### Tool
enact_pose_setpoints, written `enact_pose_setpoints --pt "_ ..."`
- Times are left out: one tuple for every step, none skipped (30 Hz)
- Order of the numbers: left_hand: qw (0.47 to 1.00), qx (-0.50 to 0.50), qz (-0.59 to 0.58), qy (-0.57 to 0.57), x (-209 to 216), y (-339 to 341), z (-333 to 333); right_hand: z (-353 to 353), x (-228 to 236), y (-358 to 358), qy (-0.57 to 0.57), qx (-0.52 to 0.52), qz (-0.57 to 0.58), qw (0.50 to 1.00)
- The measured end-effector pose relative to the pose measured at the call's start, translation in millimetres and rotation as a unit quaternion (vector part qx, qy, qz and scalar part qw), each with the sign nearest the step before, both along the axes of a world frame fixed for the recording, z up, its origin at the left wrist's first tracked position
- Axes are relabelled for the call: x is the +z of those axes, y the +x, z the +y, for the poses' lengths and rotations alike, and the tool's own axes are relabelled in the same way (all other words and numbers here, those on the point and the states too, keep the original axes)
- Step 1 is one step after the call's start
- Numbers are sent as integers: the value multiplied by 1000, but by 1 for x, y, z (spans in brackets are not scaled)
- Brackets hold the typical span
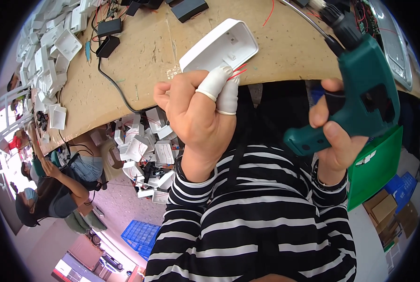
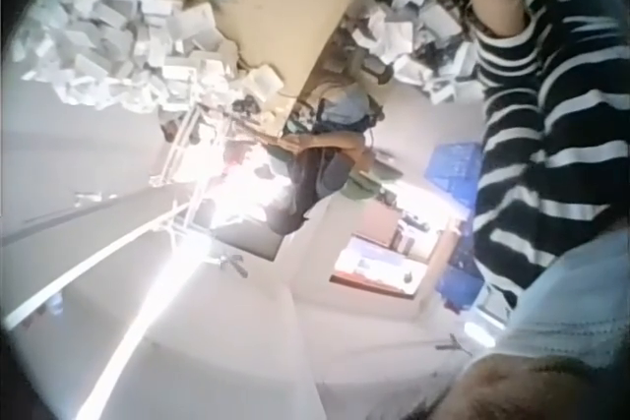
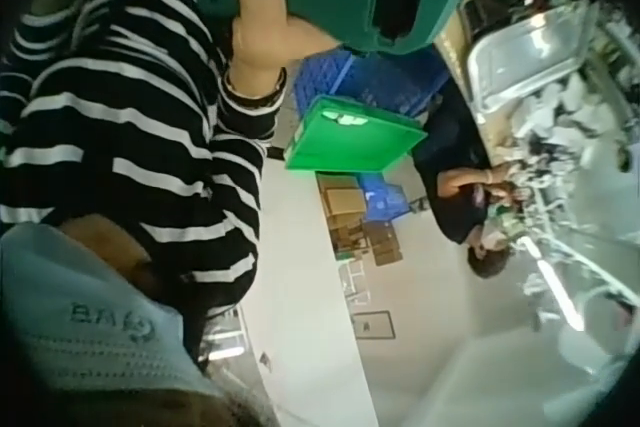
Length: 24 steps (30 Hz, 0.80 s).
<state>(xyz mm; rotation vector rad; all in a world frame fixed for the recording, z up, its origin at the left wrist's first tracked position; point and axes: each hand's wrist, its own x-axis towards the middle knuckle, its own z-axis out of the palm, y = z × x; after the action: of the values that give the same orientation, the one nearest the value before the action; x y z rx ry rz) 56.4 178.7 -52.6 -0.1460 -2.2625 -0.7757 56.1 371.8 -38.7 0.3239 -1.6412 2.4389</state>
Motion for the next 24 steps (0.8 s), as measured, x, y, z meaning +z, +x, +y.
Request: enact_pose_setpoints --pt "1000 -1 -4 -1 1 -1 1 5 2 3 0 0 0 1000" --pt "1000 -2 -9 -1 2 -2 1 9 4 5 10 -4 -12 1000" --pt "1000 -1 -9 -2 3 -2 2 15 6 8 21 -8 -24 999" --pt "1000 -4 -6 -4 3 -3 3 22 7 11 36 -4 -43 998" --pt "1000 -7 -2 -6 4 -3 4 30 8 15 36 -4 -43 998" --pt "1000 -6 -2 -6 3 -3 4 36 9 18 57 3 -50 997" --pt "1000 5 -1 -5 2 -4 4 40 10 21 78 10 -56 995" --pt "1000 17 1 -4 1 -5 4 41 17 22 120 -7 -66 991" --pt "1000 18 1 -4 2 -7 4 43 18 26 119 -6 -66 991" --pt "999 37 18 -24 4 -10 4 47 17 30 140 -10 -77 987" --pt "997 56 35 -43 5 -13 3 49 17 34 160 -14 -88 983" --pt "997 57 35 -44 5 -15 2 48 17 37 157 -24 -100 982" --pt "997 49 30 -47 4 -18 0 48 16 41 157 -24 -101 982" --pt "998 42 26 -50 3 -21 0 48 16 44 163 -22 -118 979" --pt "998 42 25 -50 2 -24 0 48 15 47 169 -19 -135 976" --pt "998 34 35 -50 1 -28 0 51 13 49 163 7 -138 977" --pt "997 27 45 -49 0 -31 0 52 11 50 162 7 -138 977" --pt "997 27 45 -50 -1 -32 0 53 10 50 163 36 -127 978" --pt "998 28 35 -52 -2 -34 1 53 9 50 163 65 -116 978" --pt "998 28 25 -55 -3 -35 2 53 7 50 151 89 -118 977" --pt "998 28 24 -56 -4 -36 2 52 6 49 151 89 -118 977" --pt "997 35 22 -70 -5 -37 2 52 4 48 156 104 -105 977" --pt "995 43 20 -84 -6 -37 2 51 3 47 162 118 -92 975" --pt "995 43 20 -84 -5 -37 2 50 3 46 162 118 -92 975"
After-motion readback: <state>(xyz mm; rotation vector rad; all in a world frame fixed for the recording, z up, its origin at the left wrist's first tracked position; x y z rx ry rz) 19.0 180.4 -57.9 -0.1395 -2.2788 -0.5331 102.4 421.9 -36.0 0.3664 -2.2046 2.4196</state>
